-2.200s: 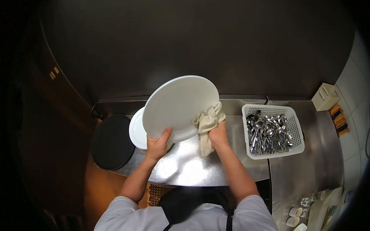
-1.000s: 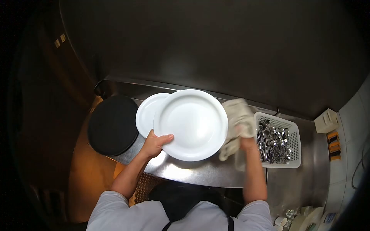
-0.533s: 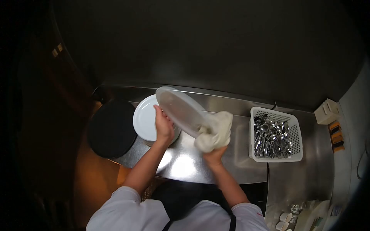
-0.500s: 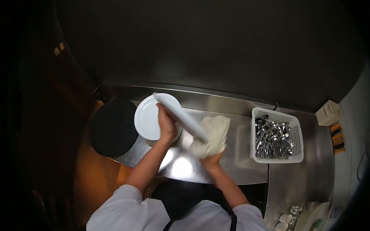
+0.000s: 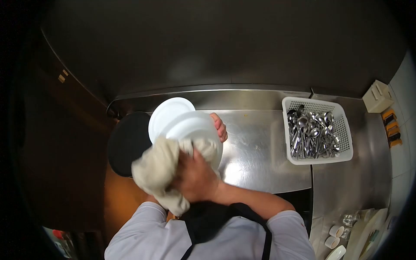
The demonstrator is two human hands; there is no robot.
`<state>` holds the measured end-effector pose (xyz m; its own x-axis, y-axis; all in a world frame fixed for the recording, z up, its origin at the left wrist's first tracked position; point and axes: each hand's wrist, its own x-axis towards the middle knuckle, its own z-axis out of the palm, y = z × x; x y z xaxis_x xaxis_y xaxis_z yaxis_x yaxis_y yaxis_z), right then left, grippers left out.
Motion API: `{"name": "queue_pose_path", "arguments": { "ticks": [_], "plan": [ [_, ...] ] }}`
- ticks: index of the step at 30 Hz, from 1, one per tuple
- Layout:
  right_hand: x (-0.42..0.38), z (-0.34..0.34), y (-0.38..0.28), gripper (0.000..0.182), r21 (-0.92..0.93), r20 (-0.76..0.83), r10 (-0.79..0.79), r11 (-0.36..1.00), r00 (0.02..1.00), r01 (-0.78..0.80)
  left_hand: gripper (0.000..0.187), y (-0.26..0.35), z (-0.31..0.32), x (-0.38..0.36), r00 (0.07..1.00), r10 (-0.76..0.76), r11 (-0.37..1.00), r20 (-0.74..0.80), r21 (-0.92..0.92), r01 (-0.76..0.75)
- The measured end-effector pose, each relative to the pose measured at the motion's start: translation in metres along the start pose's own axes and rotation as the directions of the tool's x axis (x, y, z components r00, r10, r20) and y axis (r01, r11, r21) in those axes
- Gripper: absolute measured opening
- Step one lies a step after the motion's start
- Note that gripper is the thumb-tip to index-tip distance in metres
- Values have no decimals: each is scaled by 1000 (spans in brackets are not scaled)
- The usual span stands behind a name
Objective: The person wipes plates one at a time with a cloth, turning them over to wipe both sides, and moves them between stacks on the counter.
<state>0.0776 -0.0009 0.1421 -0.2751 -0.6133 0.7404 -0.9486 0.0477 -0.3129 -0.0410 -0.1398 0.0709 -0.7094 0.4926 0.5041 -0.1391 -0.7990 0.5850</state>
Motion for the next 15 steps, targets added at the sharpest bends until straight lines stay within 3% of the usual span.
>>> {"name": "queue_pose_path", "arguments": {
  "ticks": [1,2,3,5,6,7,8,9,10,11,12,14,15],
  "plan": [
    [10,-3,9,35,-43,-15,0,999,1000,-1,46,-9,4,3,999,39,999,36,-19,-39],
    [15,-6,22,34,-139,23,116,984,993,-112,47,-9,11,2,989,142,990,-41,-2,-142],
    [25,-16,29,36,-126,-61,237,962,970,-243,47,-10,18,1,963,242,970,-117,32,-240],
    [11,-18,37,44,-8,-151,186,982,971,-190,47,8,15,-7,937,321,947,-138,73,-314],
    [-19,-3,42,49,-14,-99,176,984,979,-178,46,18,14,-11,919,366,930,-145,97,-355],
    [-25,4,27,44,216,-60,283,940,957,-264,46,26,11,-13,900,410,911,-148,120,-395],
    [-30,11,11,40,429,-20,385,837,923,-340,45,30,4,-16,931,349,934,-106,126,-336],
    [-31,11,3,42,430,-8,297,863,955,-265,44,30,-1,-19,958,276,955,-70,128,-266],
    [-24,5,-3,43,246,11,68,967,998,-69,44,21,5,-18,970,230,970,-81,99,-222],
    [-13,2,-6,45,120,42,-54,992,998,49,44,12,11,-14,978,190,980,-82,77,-183],
    [0,-1,-2,46,41,60,-88,996,994,85,43,3,18,-11,982,171,984,-80,64,-166],
    [28,-12,22,51,-52,23,59,997,998,-57,43,-4,27,-9,983,169,985,-79,56,-165],
    [34,-16,30,49,31,-69,231,973,971,-229,43,-4,28,-11,980,183,982,-84,53,-179]
  ]
}}
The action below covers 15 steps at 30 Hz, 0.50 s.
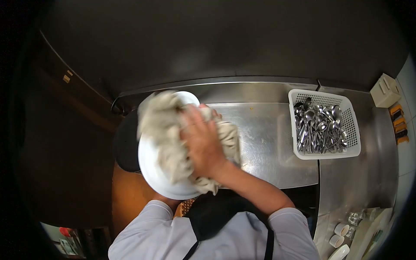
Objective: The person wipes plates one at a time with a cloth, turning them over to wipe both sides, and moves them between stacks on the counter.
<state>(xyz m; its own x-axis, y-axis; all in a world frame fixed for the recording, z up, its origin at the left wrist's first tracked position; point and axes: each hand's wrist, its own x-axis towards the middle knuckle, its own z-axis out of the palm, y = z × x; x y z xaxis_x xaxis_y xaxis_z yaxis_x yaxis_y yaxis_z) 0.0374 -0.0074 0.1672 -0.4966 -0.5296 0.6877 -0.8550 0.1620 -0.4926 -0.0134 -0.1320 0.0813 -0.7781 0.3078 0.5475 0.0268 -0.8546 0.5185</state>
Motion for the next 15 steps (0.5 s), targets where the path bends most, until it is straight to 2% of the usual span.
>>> {"name": "queue_pose_path", "arguments": {
  "ticks": [2,4,5,6,8,10,12,13,15],
  "plan": [
    [-24,1,16,59,-46,-3,-75,996,997,75,42,12,-5,-2,998,51,999,-24,13,-51],
    [-57,16,8,55,333,17,126,935,992,-124,42,18,-8,-5,997,71,997,-30,16,-71],
    [-64,21,-3,51,402,69,38,914,997,-62,42,17,-7,-5,998,62,998,-32,13,-62],
    [-57,18,-13,46,299,93,-117,950,989,85,41,8,-1,-4,999,36,999,-34,2,-36],
    [-43,11,-33,38,118,134,-419,907,898,405,41,-11,15,-2,999,-14,1000,-46,-20,13],
    [-9,0,-21,41,38,165,-316,949,934,314,40,-24,22,-2,996,-27,999,-80,-19,26],
    [-4,-2,-3,47,8,28,-2,1000,1000,1,39,-22,21,-7,980,20,997,-198,74,-6],
    [-16,-1,6,55,56,-63,-37,998,997,40,39,-15,18,-12,956,62,989,-288,145,-20],
    [-57,26,24,59,213,-70,-24,976,997,38,40,9,5,-23,843,176,936,-508,351,15]
  ]
}}
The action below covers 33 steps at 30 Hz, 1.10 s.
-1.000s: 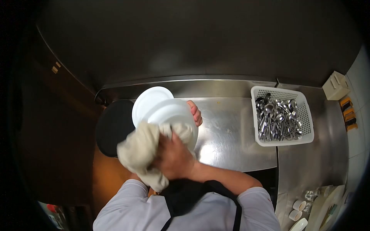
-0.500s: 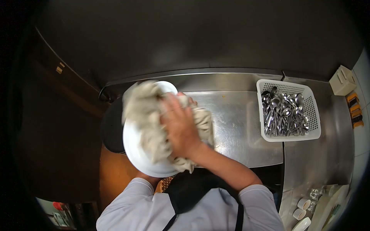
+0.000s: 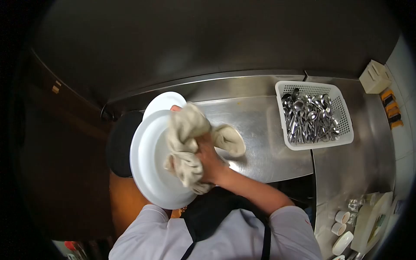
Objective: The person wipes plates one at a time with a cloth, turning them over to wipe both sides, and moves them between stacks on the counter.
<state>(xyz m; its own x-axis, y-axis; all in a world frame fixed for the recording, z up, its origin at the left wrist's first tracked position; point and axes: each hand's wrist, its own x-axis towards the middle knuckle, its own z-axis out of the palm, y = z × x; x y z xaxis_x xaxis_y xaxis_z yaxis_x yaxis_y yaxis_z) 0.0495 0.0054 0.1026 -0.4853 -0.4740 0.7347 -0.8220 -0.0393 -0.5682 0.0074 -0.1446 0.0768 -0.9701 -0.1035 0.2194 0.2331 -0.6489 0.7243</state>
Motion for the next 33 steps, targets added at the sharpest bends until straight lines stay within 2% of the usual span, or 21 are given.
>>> {"name": "queue_pose_path", "arguments": {
  "ticks": [2,3,5,6,7,8,9,11,12,13,15,17,18,20,21,22,24,27,28,31,33],
  "plan": [
    [-29,-7,0,54,-18,20,71,997,997,-71,41,16,-6,8,975,116,930,-189,364,-40],
    [-44,-10,0,51,-28,30,107,994,994,-106,42,23,-2,14,958,248,799,-147,590,-116],
    [-49,-37,4,42,-121,21,38,992,999,-36,52,33,14,30,811,546,230,211,893,-387],
    [-48,-49,5,38,-173,15,2,985,1000,1,56,40,8,42,763,513,-55,394,902,-429],
    [-31,-56,-3,38,24,89,345,937,935,-348,54,48,13,52,760,444,-167,474,878,-449],
    [-15,-62,-11,38,172,152,643,731,750,-661,51,57,20,61,755,366,-275,544,838,-471],
    [-5,-62,-6,39,304,43,667,700,744,-646,49,66,31,69,744,284,-377,604,784,-493],
    [0,-56,10,42,557,-162,727,626,667,-547,46,90,68,75,812,165,-470,560,768,-434],
    [-9,-53,28,40,694,-109,806,481,582,-536,47,102,85,80,744,241,-346,623,772,-534],
    [-5,-53,30,40,760,-121,837,424,534,-493,55,113,101,82,673,328,-220,663,746,-628],
    [7,-56,36,41,872,-125,893,306,432,-381,74,145,111,73,505,574,-266,645,730,-630],
    [10,-58,42,43,895,-175,889,323,423,-309,77,128,88,32,698,700,248,150,866,-435],
    [15,-57,40,44,886,-209,888,349,410,-304,77,101,70,14,838,540,674,-81,638,-373],
    [7,-46,51,46,808,-300,855,464,424,-362,69,38,51,-17,942,276,917,-192,346,-198],
    [-5,-37,62,46,813,-269,853,450,447,-370,62,25,62,-27,874,354,916,-333,312,-253],
    [-12,-29,70,47,816,-234,849,437,473,-380,53,21,55,-28,838,406,889,-366,370,-269],
    [-17,-26,69,53,844,-124,857,355,500,-401,46,23,36,-35,856,412,852,-312,466,-240],
    [0,-50,62,58,575,-184,736,618,651,-537,38,58,16,-47,905,398,735,-146,642,-220],
    [16,-66,55,51,562,-89,712,613,696,-555,36,74,14,-52,925,372,684,-81,697,-214],
    [51,-103,62,42,164,204,516,820,832,-548,28,125,24,-57,991,85,356,99,926,-123],
    [84,-108,47,40,-52,345,308,949,887,-310,29,137,35,-52,987,-63,207,148,969,-133]
  ]
}}
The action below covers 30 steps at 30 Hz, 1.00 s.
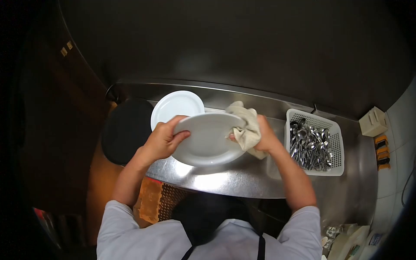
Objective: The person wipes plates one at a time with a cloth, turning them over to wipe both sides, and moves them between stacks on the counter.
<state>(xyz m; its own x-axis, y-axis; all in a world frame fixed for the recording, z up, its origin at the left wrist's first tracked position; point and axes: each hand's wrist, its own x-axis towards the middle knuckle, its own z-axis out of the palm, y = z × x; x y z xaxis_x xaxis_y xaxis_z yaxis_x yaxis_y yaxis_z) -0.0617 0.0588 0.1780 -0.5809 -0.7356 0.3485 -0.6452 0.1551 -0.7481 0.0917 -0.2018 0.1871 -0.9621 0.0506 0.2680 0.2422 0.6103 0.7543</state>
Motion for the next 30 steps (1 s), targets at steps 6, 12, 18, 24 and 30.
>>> {"name": "queue_pose_path", "arguments": {
  "ticks": [6,12,18,24,30],
  "plan": [
    [61,24,-40,39,-17,118,-189,981,975,192,34,-14,21,-1,989,133,983,66,118,-140],
    [40,-41,-77,38,-152,-512,-303,953,804,262,51,-97,-1,-68,821,-482,757,-306,-617,215],
    [-34,1,-33,45,277,-710,125,954,693,111,47,-146,-22,-86,486,-748,597,-452,-779,193],
    [-115,64,3,49,717,-593,556,693,582,68,52,-172,-17,-75,486,-748,581,-452,-800,151],
    [-150,105,-19,62,812,-565,646,545,514,209,52,-183,9,-44,528,-716,586,-456,-804,100]
  ]
}}
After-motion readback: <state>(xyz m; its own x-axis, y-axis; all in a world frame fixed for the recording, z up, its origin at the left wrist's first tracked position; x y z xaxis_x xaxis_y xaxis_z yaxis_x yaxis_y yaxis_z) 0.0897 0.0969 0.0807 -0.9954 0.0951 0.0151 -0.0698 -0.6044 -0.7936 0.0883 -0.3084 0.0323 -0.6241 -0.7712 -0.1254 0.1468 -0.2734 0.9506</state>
